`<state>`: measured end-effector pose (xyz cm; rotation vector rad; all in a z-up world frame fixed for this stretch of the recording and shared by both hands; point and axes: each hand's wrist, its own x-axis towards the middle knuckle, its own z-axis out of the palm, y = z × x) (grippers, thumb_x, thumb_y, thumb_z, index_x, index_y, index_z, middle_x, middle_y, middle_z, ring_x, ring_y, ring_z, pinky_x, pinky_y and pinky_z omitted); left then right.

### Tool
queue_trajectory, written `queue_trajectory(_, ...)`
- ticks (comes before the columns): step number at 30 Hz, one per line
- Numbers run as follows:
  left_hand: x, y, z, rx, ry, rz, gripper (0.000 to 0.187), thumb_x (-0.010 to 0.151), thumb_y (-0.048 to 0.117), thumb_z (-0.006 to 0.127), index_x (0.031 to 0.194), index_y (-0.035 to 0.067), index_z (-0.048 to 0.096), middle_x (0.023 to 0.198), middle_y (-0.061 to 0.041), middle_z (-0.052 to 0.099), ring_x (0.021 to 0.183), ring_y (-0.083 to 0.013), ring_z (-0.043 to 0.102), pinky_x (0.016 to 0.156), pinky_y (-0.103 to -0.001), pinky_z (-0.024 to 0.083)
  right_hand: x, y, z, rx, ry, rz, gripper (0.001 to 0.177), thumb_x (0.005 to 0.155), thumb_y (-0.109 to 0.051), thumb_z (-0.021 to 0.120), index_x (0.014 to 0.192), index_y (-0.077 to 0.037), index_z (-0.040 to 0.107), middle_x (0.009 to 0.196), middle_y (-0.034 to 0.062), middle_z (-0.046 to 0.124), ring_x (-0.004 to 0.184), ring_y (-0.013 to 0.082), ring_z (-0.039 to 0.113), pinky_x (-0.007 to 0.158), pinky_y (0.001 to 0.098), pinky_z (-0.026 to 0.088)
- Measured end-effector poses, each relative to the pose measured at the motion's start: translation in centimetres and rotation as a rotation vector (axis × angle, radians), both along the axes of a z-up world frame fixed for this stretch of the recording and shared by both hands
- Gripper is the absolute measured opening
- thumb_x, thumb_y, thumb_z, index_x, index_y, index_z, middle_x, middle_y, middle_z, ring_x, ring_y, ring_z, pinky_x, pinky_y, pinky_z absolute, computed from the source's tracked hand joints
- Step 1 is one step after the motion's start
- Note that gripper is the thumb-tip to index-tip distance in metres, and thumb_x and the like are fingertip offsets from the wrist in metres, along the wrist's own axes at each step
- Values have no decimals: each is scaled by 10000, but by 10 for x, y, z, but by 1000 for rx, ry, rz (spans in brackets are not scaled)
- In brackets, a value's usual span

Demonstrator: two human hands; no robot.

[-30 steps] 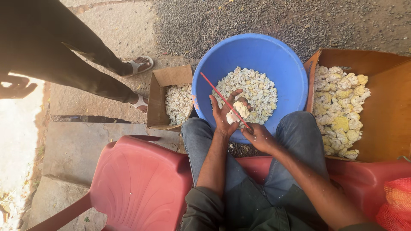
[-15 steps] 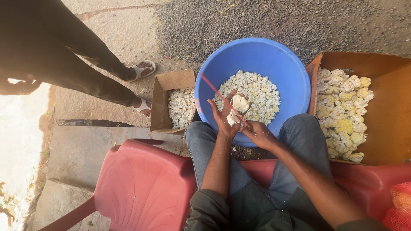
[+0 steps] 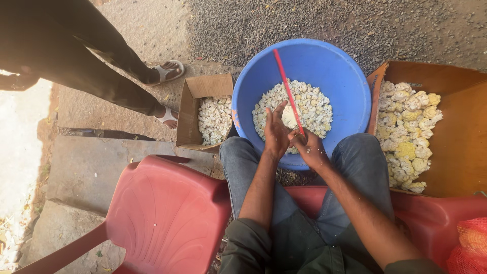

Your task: The person breaks apart cauliflower florets by hand and with a red plastic tool, placing the small pieces into a blue plastic bowl.

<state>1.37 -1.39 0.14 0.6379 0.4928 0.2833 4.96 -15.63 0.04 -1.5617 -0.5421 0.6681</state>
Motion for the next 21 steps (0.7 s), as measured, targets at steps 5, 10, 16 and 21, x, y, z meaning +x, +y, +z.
queue_trajectory(5,1,1,-14,287,277,24,551,965,246,561,1499,137,480,1470,-146,515,1284,-257,526,1080,-453,427,21,-8,2,-187,168,-143,289,952,-302,693,1123,-71,669,849,17,716,579,61,480,495,235,382)
queue_trajectory(10,3,-3,-12,394,144,-84,447,1032,158,560,1473,108,514,1445,-163,577,1317,-259,547,1130,-407,426,38,-14,23,-148,188,-167,418,881,-277,792,1209,-74,631,856,-61,666,663,-4,546,528,204,439)
queue_trajectory(16,0,-5,-9,397,71,-252,513,1045,302,528,1508,84,497,1508,-127,537,1391,-242,506,1152,-398,407,52,-7,37,-146,251,-180,512,872,-258,816,1307,-42,653,730,-80,527,588,27,461,517,221,402)
queue_trajectory(21,28,7,-88,287,352,-48,510,1055,441,476,1394,72,571,1273,-137,703,1221,-281,619,1043,-419,468,77,-3,32,-75,358,-215,507,901,-263,798,1305,-17,618,672,-76,455,528,38,434,496,227,401)
